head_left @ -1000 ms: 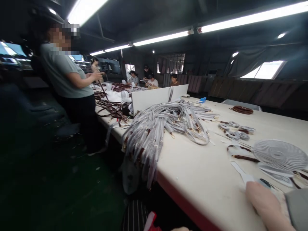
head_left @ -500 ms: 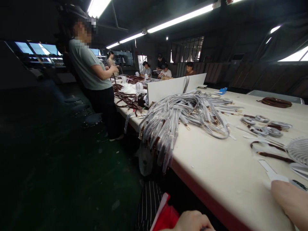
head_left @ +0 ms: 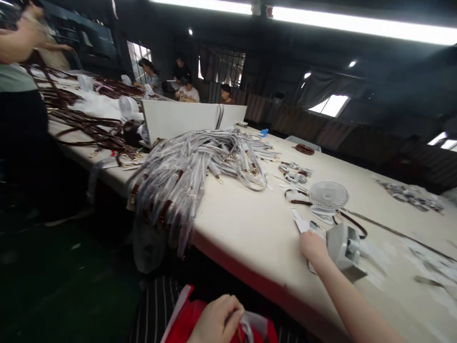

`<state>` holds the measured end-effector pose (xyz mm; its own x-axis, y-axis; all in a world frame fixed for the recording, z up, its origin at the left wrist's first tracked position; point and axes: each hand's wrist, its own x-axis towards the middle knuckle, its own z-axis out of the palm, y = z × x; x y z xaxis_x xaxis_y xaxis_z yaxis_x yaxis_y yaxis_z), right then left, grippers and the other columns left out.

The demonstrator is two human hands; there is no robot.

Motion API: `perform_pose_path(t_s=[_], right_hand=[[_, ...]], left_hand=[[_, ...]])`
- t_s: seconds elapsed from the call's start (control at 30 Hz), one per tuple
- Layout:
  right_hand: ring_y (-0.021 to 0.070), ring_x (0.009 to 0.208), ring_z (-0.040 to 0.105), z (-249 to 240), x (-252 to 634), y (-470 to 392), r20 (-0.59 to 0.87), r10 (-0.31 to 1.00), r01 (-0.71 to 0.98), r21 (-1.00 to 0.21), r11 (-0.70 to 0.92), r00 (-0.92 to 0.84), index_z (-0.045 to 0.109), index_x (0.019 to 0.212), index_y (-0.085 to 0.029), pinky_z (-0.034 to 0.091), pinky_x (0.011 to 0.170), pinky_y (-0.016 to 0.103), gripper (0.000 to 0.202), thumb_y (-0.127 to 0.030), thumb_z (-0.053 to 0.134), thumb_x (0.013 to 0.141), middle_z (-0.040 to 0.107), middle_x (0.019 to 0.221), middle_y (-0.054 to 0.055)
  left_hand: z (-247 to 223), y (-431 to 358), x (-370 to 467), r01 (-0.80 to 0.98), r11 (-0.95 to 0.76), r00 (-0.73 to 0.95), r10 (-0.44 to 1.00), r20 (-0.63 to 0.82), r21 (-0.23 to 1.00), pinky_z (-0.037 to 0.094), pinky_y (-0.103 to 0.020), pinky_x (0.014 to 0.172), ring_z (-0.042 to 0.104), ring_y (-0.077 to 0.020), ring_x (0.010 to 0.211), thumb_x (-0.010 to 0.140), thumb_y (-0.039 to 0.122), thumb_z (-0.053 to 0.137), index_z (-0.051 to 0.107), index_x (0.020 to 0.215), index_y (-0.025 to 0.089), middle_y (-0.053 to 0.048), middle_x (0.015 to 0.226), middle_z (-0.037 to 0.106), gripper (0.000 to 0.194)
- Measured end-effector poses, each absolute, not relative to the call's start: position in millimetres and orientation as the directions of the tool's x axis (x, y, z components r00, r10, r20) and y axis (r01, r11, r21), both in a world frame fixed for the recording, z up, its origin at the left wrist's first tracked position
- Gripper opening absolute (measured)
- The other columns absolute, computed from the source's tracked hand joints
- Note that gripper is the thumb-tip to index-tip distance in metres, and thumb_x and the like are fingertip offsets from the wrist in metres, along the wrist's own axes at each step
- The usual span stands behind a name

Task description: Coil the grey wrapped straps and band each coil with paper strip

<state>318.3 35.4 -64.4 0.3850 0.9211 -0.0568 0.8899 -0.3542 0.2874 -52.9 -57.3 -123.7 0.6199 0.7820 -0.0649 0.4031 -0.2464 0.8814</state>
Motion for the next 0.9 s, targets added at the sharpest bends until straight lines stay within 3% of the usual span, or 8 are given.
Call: perform_pose_path(t_s=[0.2,0.3,0.4,0.5,0.6,0.73,0.9], right_hand=[[0.0272,0.093,0.066,-63.8,315.3,14.5,0.015,0.923,0.877,0.307,-0.371,0.385,0.066,0.097,-0.008,0.044,0.072,0.034,0.031,-0.005,0.036,0.091,0.066,0.102,0.018],[0.0295,0.108,0.059,-65.7,307.2,7.9,0.075,0.93,0.882,0.295,-0.366,0.361,0.064,0.109,-0.009,0.044,0.083,0.035,0.031,-0.022,0.038,0.097,0.063,0.111,0.019],[0.03,0.101,0.062,-70.8,301.8,10.9,0.074,0.928,0.888,0.272,-0.372,0.366,0.067,0.103,-0.011,0.045,0.082,0.036,0.038,-0.039,0.042,0.097,0.066,0.104,0.018],[0.0282,0.088,0.065,-75.4,298.2,17.9,0.029,0.933,0.902,0.245,-0.355,0.36,0.071,0.089,-0.01,0.045,0.075,0.035,0.034,-0.033,0.047,0.094,0.068,0.093,0.018],[0.0259,0.089,0.066,-77.3,290.0,17.6,-0.001,0.964,0.945,0.196,-0.262,0.267,0.071,0.089,-0.012,0.045,0.077,0.033,0.027,-0.021,0.046,0.094,0.068,0.093,0.016],[0.023,0.094,0.064,-82.1,274.9,2.7,-0.001,0.995,0.99,0.095,-0.101,0.101,0.069,0.098,-0.02,0.044,0.083,0.031,0.025,-0.025,0.045,0.097,0.069,0.098,0.009],[0.0249,0.1,0.062,-97.5,274.3,-10.0,0.101,0.986,0.991,-0.018,-0.132,0.133,0.068,0.097,-0.017,0.044,0.091,0.034,0.031,-0.03,0.04,0.101,0.069,0.1,0.01]], left_hand=[[-127.2,-55.6,-47.6,0.402,-0.227,0.639,0.764,-0.094,0.887,0.041,-0.025,0.073,0.059,-0.0163,0.082,0.096,0.035,0.039,0.06,0.084,0.02,-0.003,0.086,0.065,0.029],[-126.7,-53.9,-44.1,0.4,-0.227,0.649,0.754,-0.099,0.888,0.041,-0.025,0.073,0.059,-0.016,0.081,0.096,0.037,0.039,0.059,0.084,0.021,-0.002,0.085,0.064,0.029],[-125.0,-52.6,-41.7,0.4,-0.227,0.654,0.749,-0.103,0.888,0.041,-0.025,0.072,0.058,-0.0159,0.081,0.096,0.038,0.038,0.059,0.083,0.021,-0.002,0.084,0.063,0.03],[-121.3,-51.9,-40.4,0.402,-0.22,0.654,0.748,-0.111,0.889,0.041,-0.025,0.073,0.058,-0.016,0.081,0.096,0.038,0.038,0.06,0.084,0.021,-0.002,0.085,0.063,0.03],[-116.7,-51.4,-40.5,0.415,-0.21,0.643,0.756,-0.122,0.885,0.041,-0.026,0.074,0.059,-0.0164,0.082,0.096,0.037,0.037,0.06,0.085,0.022,-0.003,0.087,0.063,0.03],[-113.7,-51.6,-41.6,0.429,-0.183,0.624,0.768,-0.144,0.884,0.042,-0.026,0.074,0.059,-0.0166,0.083,0.096,0.037,0.037,0.06,0.085,0.022,-0.003,0.088,0.064,0.03],[-112.7,-51.7,-41.8,0.432,-0.184,0.626,0.766,-0.147,0.883,0.041,-0.026,0.073,0.059,-0.0172,0.084,0.097,0.037,0.036,0.061,0.085,0.022,-0.004,0.089,0.064,0.031]])
